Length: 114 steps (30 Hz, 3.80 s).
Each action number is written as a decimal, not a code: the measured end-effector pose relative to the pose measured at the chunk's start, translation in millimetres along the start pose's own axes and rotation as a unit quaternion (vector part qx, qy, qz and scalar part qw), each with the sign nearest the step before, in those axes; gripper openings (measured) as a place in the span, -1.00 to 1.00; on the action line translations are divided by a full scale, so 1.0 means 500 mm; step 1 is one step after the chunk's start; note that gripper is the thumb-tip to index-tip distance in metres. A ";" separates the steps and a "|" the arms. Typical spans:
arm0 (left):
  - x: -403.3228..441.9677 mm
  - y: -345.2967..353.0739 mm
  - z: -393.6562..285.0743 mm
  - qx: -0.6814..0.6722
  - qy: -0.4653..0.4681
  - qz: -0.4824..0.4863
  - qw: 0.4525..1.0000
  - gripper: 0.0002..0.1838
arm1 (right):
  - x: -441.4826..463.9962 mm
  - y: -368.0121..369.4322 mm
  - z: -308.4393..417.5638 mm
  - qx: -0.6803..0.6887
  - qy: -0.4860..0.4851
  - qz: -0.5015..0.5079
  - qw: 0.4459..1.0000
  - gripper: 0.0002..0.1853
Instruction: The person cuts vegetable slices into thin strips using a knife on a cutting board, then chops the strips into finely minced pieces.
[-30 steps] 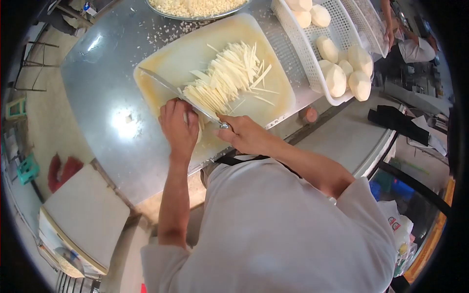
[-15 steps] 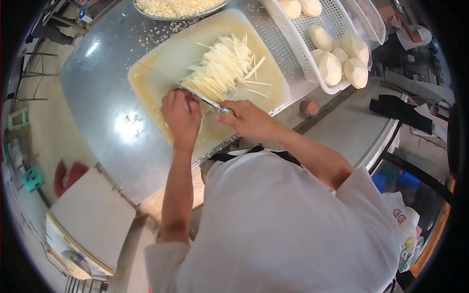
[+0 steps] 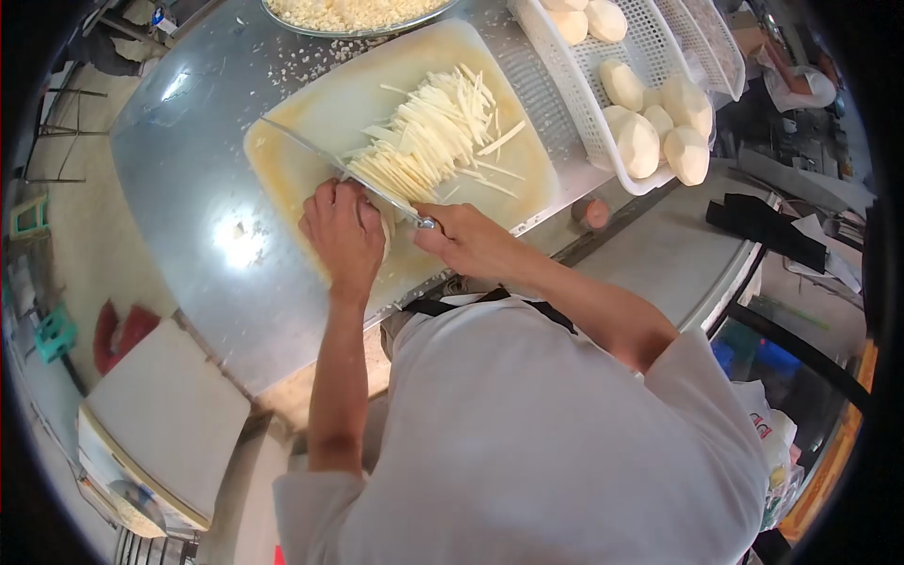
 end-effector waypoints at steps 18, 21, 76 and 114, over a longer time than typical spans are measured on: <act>0.006 -0.009 0.007 -0.061 0.002 -0.016 0.998 -0.71 | 0.009 0.009 -0.035 -0.030 -0.062 -0.021 0.997 -0.51; -0.003 -0.024 0.000 -0.083 0.041 -0.057 0.994 -0.74 | 0.002 0.021 -0.043 -0.010 -0.039 -0.027 0.999 -0.54; -0.038 -0.009 0.008 -0.084 0.021 -0.088 0.992 -0.82 | -0.007 0.044 -0.014 -0.013 -0.035 0.004 0.999 -0.47; -0.056 0.001 0.022 -0.040 -0.012 -0.096 0.995 -0.76 | -0.049 0.036 0.057 0.020 0.057 0.046 0.997 -0.44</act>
Point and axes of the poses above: each hand's wrist, its own x-axis towards the middle knuckle, its own y-axis out of the palm, z = x × y, the point moved 6 cm from there along x, towards the middle knuckle, and after that the axes turned 1 degree about z, right-handed, at the moved point
